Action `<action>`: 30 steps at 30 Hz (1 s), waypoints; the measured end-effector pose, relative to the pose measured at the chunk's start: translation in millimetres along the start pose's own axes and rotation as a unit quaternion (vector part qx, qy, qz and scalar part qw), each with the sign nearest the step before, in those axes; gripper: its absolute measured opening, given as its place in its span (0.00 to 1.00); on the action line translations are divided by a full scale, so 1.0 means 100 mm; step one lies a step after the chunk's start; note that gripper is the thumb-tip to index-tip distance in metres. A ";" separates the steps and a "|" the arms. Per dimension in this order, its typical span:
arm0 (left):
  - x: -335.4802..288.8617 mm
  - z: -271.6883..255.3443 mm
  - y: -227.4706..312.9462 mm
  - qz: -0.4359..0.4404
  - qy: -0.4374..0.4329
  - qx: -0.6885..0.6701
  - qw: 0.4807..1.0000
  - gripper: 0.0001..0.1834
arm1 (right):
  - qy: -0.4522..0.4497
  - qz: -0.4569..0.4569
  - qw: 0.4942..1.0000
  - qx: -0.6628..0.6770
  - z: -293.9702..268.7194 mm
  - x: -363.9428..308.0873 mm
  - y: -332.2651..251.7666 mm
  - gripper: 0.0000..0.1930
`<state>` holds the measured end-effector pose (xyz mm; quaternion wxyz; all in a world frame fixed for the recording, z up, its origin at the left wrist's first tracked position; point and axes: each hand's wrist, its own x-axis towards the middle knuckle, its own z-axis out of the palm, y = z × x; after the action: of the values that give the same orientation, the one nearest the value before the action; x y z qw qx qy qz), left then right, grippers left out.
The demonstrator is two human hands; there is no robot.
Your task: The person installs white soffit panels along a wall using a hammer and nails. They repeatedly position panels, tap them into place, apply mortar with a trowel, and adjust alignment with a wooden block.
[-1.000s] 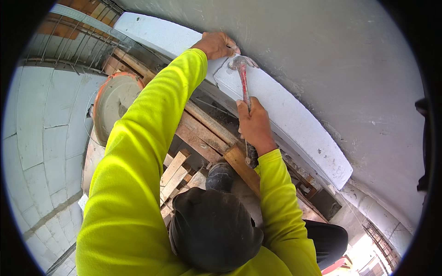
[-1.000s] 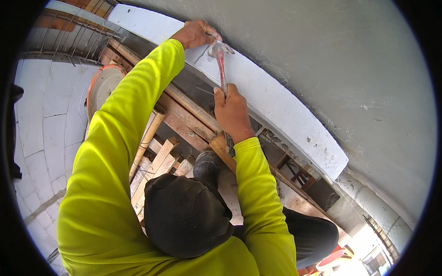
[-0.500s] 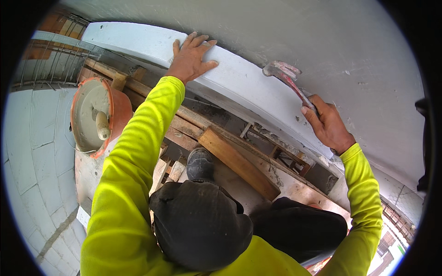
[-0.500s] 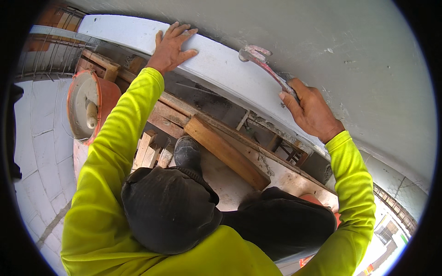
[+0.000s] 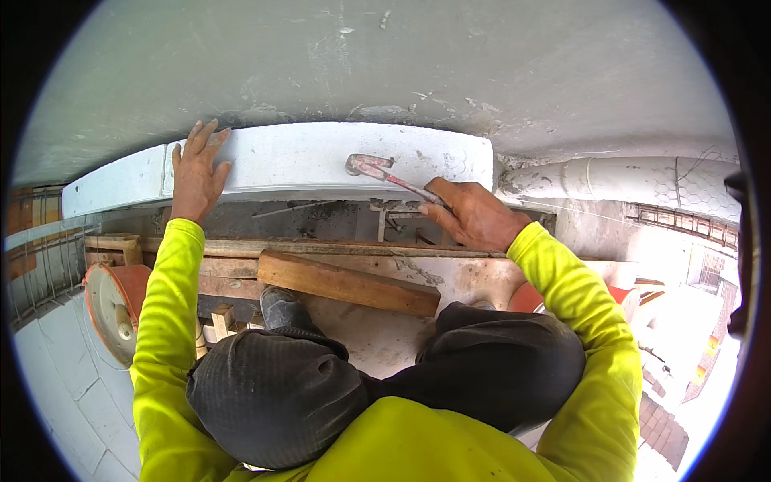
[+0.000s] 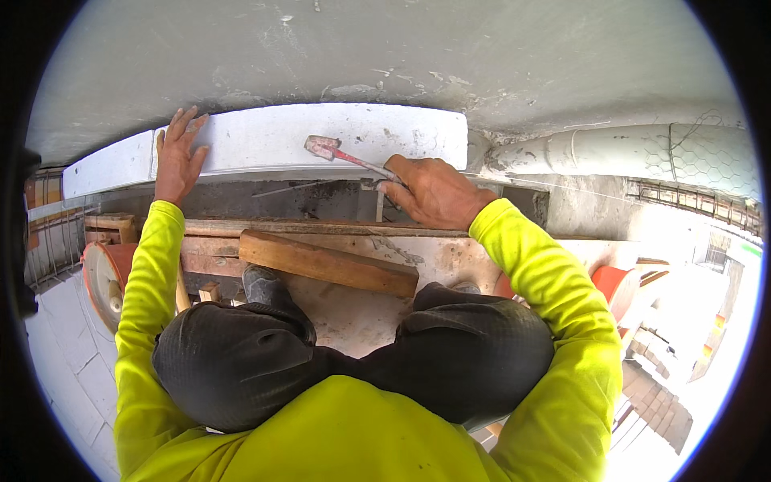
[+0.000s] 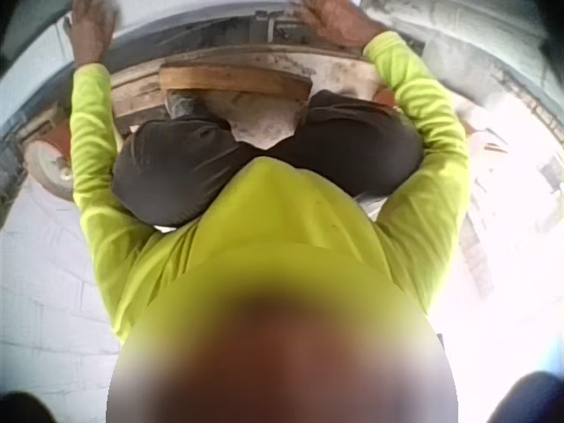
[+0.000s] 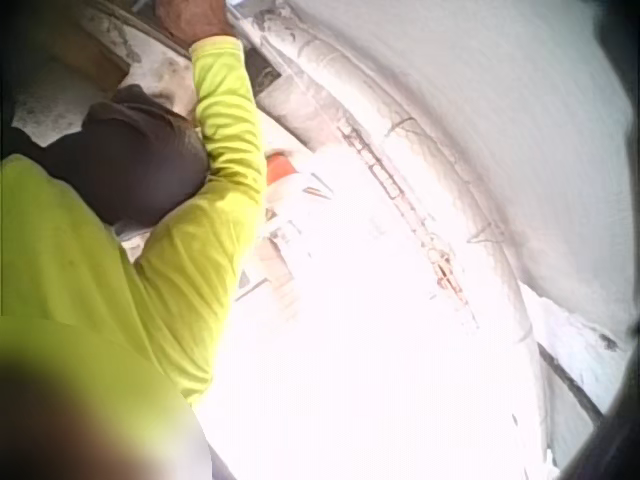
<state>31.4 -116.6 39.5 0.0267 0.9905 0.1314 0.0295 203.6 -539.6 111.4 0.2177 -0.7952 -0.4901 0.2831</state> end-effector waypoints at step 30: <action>0.46 0.15 2.10 0.249 -0.085 0.059 0.963 0.60 | 0.321 0.583 0.745 0.046 2.11 -2.31 0.71 0.18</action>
<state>131.5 -307.9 39.5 -0.0290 0.9906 -0.1211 -0.0569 27.4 -763.8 -35.7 0.1908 -0.9589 0.1818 0.1052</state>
